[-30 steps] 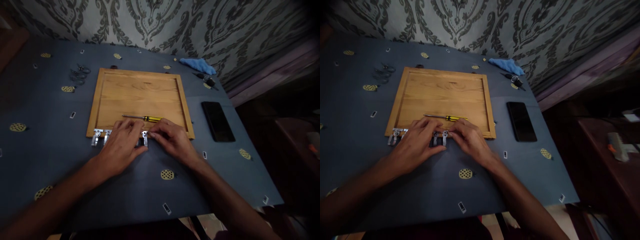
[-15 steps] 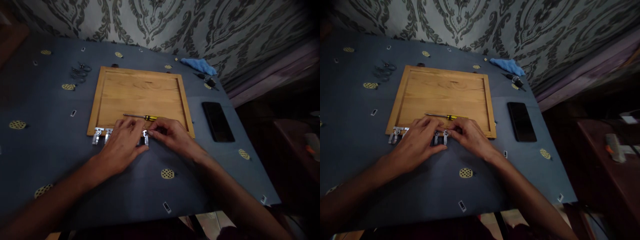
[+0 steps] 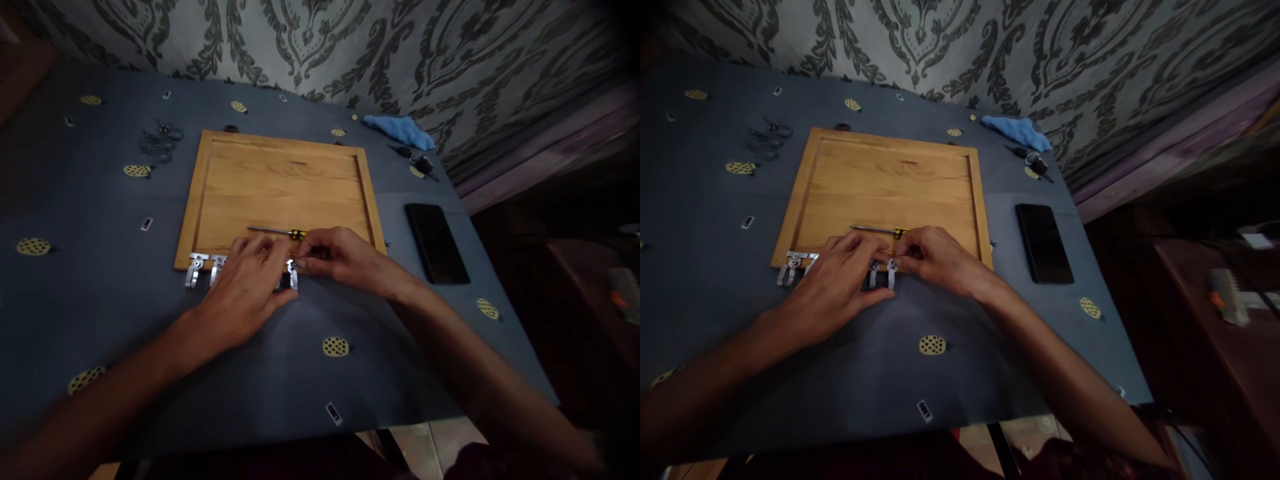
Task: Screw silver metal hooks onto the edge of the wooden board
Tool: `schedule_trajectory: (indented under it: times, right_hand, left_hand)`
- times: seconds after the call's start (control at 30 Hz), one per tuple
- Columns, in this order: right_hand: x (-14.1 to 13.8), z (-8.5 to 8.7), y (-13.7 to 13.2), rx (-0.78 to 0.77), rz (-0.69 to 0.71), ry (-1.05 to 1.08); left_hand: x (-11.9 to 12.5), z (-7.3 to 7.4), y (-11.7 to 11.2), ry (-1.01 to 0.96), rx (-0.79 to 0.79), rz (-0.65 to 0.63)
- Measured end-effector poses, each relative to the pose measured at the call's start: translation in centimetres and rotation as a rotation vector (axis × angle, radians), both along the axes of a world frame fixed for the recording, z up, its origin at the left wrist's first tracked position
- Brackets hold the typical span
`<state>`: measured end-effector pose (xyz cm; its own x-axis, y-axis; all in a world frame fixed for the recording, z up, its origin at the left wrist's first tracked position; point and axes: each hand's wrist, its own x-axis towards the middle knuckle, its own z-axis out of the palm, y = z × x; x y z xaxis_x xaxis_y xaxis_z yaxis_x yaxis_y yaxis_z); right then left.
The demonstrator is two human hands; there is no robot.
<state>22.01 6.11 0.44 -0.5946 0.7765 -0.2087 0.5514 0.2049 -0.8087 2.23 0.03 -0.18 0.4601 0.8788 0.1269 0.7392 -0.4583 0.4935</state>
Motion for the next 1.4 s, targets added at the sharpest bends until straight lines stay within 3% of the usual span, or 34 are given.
schedule_trajectory:
  times: [0.37, 0.77, 0.83, 0.9, 1.03, 1.2, 1.4]
  right_hand:
    - [-0.8, 0.5, 0.8, -0.009, 0.061, -0.096]
    - [0.5, 0.0, -0.3, 0.045, -0.044, 0.041]
    - [1.0, -0.1, -0.7, 0.105, -0.119, 0.087]
    - [1.5, -0.4, -1.2, 0.276, -0.215, 0.068]
    - [2.6, -1.4, -1.5, 0.605, -0.271, -0.137]
    - [3.2, -2.6, -1.3, 0.624, -0.130, -0.250]
    - [3.4, -2.6, -0.8, 0.610, -0.064, -0.270]
  left_hand:
    - [0.0, 0.1, 0.0, 0.007, -0.007, -0.001]
    - [0.0, 0.1, 0.0, 0.009, -0.005, -0.001]
    - [0.0, 0.1, 0.0, 0.010, -0.010, 0.006]
    - [0.0, 0.0, -0.1, -0.001, -0.015, 0.008]
    - [0.0, -0.1, 0.0, -0.010, -0.009, 0.010]
    - [0.0, 0.0, 0.0, 0.021, -0.026, 0.020]
    - [-0.1, 0.0, -0.1, 0.032, -0.020, 0.020]
